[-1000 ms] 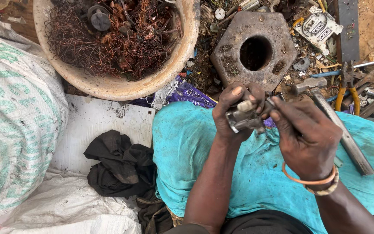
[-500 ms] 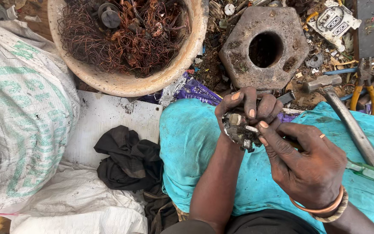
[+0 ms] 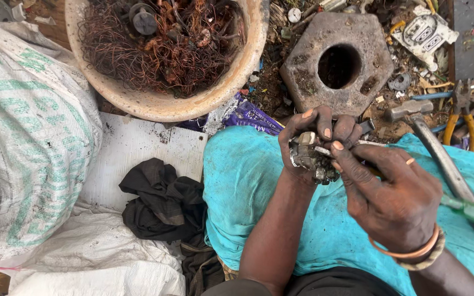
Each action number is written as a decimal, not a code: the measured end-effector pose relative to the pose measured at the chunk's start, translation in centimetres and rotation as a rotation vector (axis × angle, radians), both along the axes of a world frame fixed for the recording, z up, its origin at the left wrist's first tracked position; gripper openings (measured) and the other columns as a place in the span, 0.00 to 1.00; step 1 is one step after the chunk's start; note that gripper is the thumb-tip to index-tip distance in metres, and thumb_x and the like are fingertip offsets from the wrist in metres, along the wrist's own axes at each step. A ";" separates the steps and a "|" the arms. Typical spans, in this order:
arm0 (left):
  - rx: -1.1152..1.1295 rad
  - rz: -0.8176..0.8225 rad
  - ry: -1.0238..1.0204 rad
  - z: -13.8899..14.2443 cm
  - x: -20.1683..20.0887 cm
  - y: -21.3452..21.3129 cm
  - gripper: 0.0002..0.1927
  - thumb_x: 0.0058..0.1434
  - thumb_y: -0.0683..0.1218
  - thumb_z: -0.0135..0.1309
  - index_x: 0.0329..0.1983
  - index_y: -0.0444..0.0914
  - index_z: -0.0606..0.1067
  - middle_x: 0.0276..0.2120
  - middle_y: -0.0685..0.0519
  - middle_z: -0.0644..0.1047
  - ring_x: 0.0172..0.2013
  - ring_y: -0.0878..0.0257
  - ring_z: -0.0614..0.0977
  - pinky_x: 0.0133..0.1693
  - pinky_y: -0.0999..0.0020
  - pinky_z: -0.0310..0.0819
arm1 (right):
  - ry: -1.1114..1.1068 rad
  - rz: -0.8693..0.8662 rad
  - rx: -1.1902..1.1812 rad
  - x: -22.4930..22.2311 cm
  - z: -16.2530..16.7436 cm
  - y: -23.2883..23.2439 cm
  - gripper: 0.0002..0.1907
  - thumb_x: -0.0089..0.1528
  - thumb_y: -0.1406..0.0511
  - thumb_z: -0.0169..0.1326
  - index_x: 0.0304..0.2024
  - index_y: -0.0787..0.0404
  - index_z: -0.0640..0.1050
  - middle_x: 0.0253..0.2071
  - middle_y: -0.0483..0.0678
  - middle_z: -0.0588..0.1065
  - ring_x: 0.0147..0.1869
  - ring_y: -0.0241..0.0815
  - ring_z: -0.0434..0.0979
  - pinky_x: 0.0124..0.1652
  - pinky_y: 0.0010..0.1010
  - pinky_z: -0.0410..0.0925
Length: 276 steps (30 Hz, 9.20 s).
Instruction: The person sits on the ground sorting through a basin of motor armatures with copper windings, prying at a small motor part with a screwdriver-like tool. They then place a metal piece on a hexagonal anvil block and strike it with a hammer, before returning to prying at the part in the basin.
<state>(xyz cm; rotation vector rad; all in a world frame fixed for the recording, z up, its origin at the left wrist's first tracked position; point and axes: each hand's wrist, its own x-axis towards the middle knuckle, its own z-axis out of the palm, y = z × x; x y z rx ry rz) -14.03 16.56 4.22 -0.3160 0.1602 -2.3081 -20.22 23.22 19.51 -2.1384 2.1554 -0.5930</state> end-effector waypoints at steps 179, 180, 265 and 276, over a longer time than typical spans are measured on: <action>-1.473 0.431 -1.930 -3.5 -3.7 -2.8 0.41 0.46 0.45 0.73 0.65 0.40 0.71 0.65 0.47 0.72 0.64 0.45 0.70 0.65 0.54 0.66 | -1.768 -0.920 0.255 -17.5 -23.0 10.8 0.22 0.67 0.64 0.52 0.63 0.54 0.67 0.27 0.43 0.67 0.20 0.32 0.65 0.17 0.25 0.60; -1.489 0.443 -1.925 -3.5 -3.7 -2.8 0.41 0.46 0.44 0.73 0.66 0.39 0.70 0.65 0.47 0.72 0.65 0.45 0.70 0.66 0.54 0.66 | -1.852 -0.913 0.236 -17.6 -23.5 10.9 0.18 0.67 0.64 0.53 0.59 0.56 0.69 0.28 0.43 0.67 0.20 0.32 0.64 0.17 0.25 0.60; -1.127 0.196 -3.019 -4.4 25.8 6.9 0.24 0.68 0.45 0.50 0.68 0.37 0.68 0.68 0.26 0.63 0.67 0.30 0.58 0.60 0.37 0.60 | -1.000 -0.369 0.386 -21.2 -16.2 12.1 0.25 0.64 0.54 0.56 0.59 0.62 0.78 0.52 0.56 0.79 0.52 0.60 0.80 0.50 0.47 0.74; -1.106 0.564 -3.159 -2.3 26.6 6.0 0.16 0.66 0.49 0.58 0.51 0.34 0.80 0.50 0.40 0.79 0.50 0.39 0.73 0.53 0.47 0.65 | 0.355 0.018 0.333 -16.8 -20.4 4.3 0.12 0.59 0.65 0.55 0.45 0.54 0.83 0.50 0.50 0.77 0.66 0.56 0.69 0.65 0.56 0.59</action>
